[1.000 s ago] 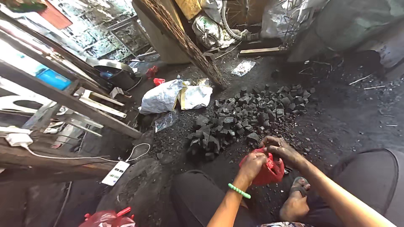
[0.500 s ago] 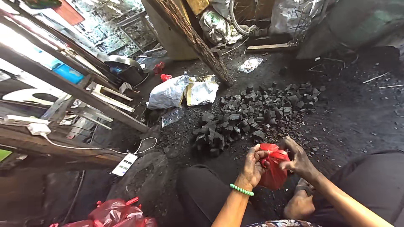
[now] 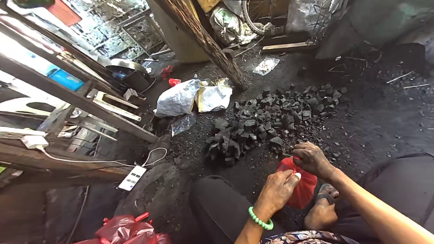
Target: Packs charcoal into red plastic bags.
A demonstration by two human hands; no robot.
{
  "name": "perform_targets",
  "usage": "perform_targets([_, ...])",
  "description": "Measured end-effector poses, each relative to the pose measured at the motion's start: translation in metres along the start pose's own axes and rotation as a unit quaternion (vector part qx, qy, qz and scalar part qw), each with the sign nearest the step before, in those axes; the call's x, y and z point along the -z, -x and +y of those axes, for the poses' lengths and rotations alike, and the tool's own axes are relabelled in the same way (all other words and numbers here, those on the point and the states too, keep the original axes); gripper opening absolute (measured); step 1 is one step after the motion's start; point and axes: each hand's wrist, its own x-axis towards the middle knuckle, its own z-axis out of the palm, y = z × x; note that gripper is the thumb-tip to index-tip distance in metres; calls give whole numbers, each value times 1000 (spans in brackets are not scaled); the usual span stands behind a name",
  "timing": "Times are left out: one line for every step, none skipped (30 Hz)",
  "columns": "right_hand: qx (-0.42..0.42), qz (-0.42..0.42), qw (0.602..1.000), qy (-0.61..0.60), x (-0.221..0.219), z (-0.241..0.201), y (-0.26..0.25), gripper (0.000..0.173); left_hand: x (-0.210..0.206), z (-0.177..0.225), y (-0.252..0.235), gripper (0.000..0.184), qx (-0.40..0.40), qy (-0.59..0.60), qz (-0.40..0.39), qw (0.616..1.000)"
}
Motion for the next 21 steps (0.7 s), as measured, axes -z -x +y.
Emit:
perform_targets([-17,-13,1000,-12,4,1,2,9,1,-3,3,42,-3,28,-11,1000])
perform_targets([-41,-26,999,-25,9,2,5,9,1,-6,7,43,-2,51,-23,998])
perform_targets([-62,-36,997,-36,13,6,8,8,1,-10,11,43,-2,72,-30,997])
perform_targets([-72,-37,996,-38,15,12,11,10,0,-14,14,43,-3,96,-34,995])
perform_targets([-79,-33,996,-37,16,17,15,11,-1,-18,18,43,-5,121,-39,992])
perform_targets([-86,-32,995,-35,18,20,17,13,-2,-20,22,42,-10,146,-41,988])
perform_targets([-95,-33,994,-37,20,21,17,12,-4,-22,25,41,-14,173,-40,984])
perform_targets([-101,-33,994,-35,20,23,18,12,-7,-23,27,40,-18,199,-37,979])
perform_targets([-101,-31,994,-28,20,25,19,13,-11,-24,29,40,-23,223,-33,974])
perform_targets([-101,-33,994,-21,20,27,19,14,-14,-25,30,40,-29,243,-26,969])
perform_targets([-100,-34,994,-15,20,28,18,14,-17,-26,32,41,-34,259,-19,965])
perform_targets([-97,-32,995,-11,19,31,17,15,-20,-26,33,41,-39,275,-10,960])
perform_targets([-94,-28,995,-5,18,33,17,16,-23,-26,34,43,-41,291,-1,956])
perform_targets([-93,-26,995,0,18,35,17,17,-27,-27,35,43,-43,309,7,950])
perform_targets([-93,-26,995,3,18,36,16,18,-30,-27,35,44,-44,328,13,943])
perform_targets([-93,-23,995,9,18,37,15,17,-34,-27,35,45,-44,349,19,936])
perform_targets([-93,-20,995,9,16,39,14,17,-37,-28,35,45,-43,371,25,927])
perform_targets([-96,-19,995,8,13,41,15,19,-40,-29,36,45,-36,395,29,918])
perform_targets([-95,-15,995,9,8,44,17,19,-42,-31,37,45,-24,422,33,906])
perform_targets([-98,-16,995,9,4,45,20,19,-44,-33,38,44,-8,458,37,888])
perform_targets([-104,-24,994,8,2,45,21,18,-43,-36,40,42,16,506,42,861])
